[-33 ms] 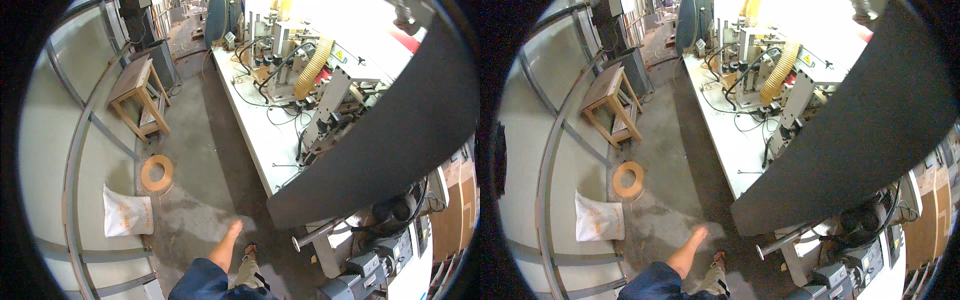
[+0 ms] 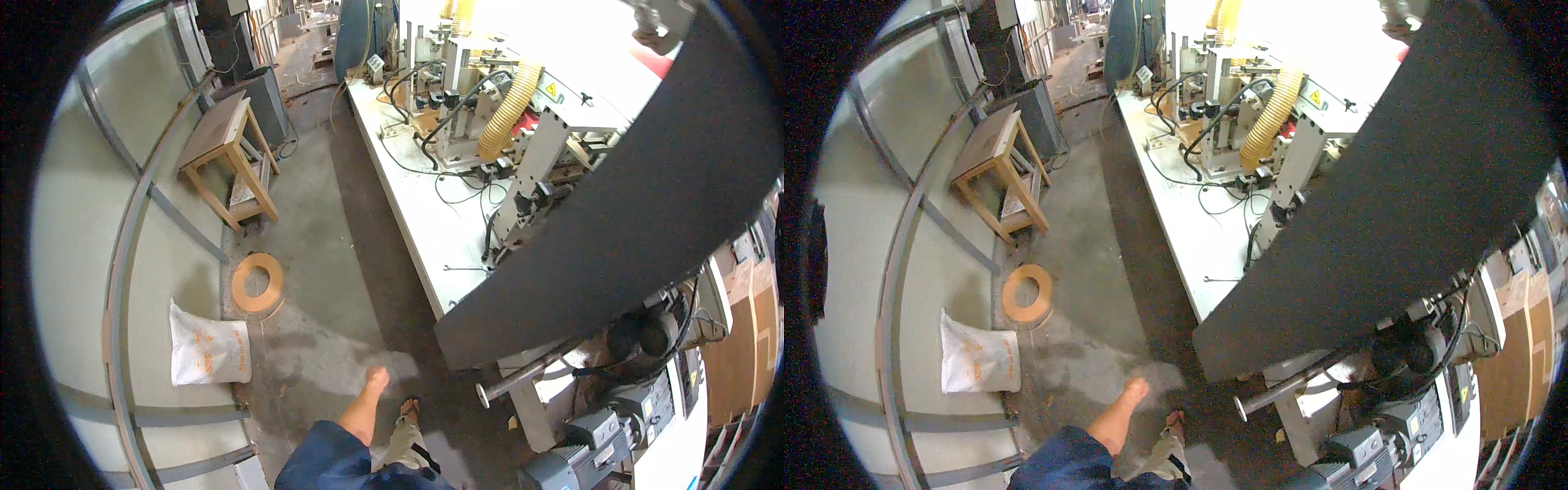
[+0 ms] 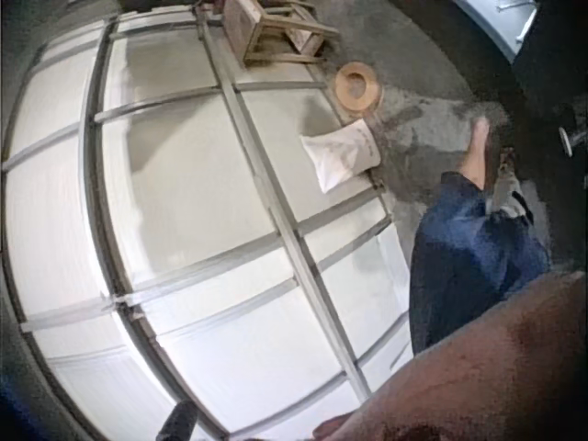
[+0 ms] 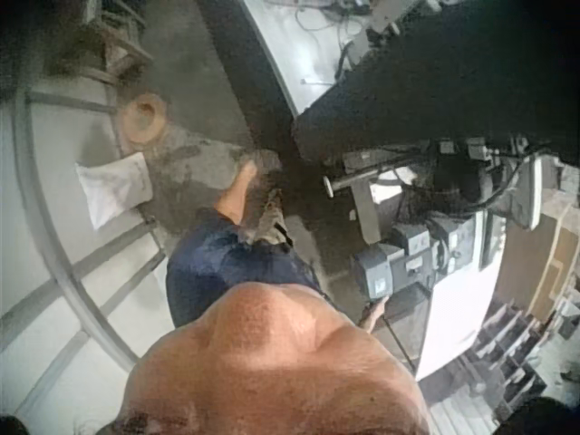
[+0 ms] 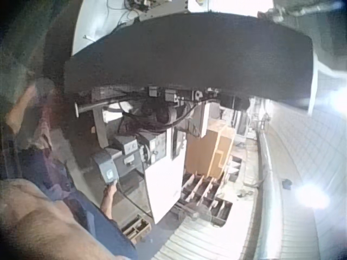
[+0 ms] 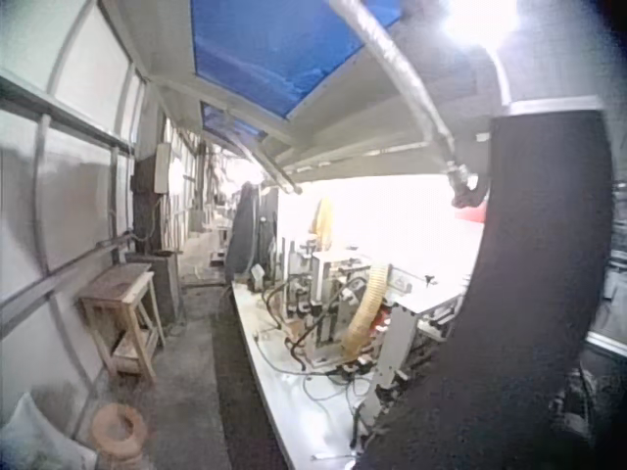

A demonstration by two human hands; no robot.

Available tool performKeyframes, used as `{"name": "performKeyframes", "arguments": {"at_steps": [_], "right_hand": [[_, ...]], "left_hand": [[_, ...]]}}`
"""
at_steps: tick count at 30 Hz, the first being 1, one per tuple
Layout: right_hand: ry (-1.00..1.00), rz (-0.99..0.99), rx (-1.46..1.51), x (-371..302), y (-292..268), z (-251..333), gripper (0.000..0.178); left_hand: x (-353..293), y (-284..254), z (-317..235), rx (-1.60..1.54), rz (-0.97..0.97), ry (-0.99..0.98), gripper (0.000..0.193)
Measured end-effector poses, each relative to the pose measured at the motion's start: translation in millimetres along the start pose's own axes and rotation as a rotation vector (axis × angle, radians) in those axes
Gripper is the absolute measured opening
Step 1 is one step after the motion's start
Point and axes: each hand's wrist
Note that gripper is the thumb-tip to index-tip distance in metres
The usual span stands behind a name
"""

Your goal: The person uses a wrench to tighten a bolt on a woodworking machine and then picks up wooden planks from a table to place them onto a large stack of planks.

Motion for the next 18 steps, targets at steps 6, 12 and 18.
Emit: {"name": "performKeyframes", "arguments": {"at_steps": [6,12,18], "right_hand": [[-0.132,0.066,0.185,-52.5,-0.6,-43.0,0.052],[-0.144,0.529,0.132,-28.1,-43.1,-191.4,0.033],[0.006,0.457,0.474,36.0,-59.2,-382.7,0.027]], "left_hand": [[-82.6,-97.7,101.5,0.454,-0.203,-0.183,0.014],[-192.0,-67.2,156.3,0.521,0.138,-0.078,0.017],[-289.6,-15.1,207.1,0.715,0.403,-0.040,0.020]]}}
Point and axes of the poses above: each hand's wrist, its own x-axis towards the middle knuckle, its own y-axis out of the palm, z = x × y, and after that the axes turned 6 degrees about -x, right-handed
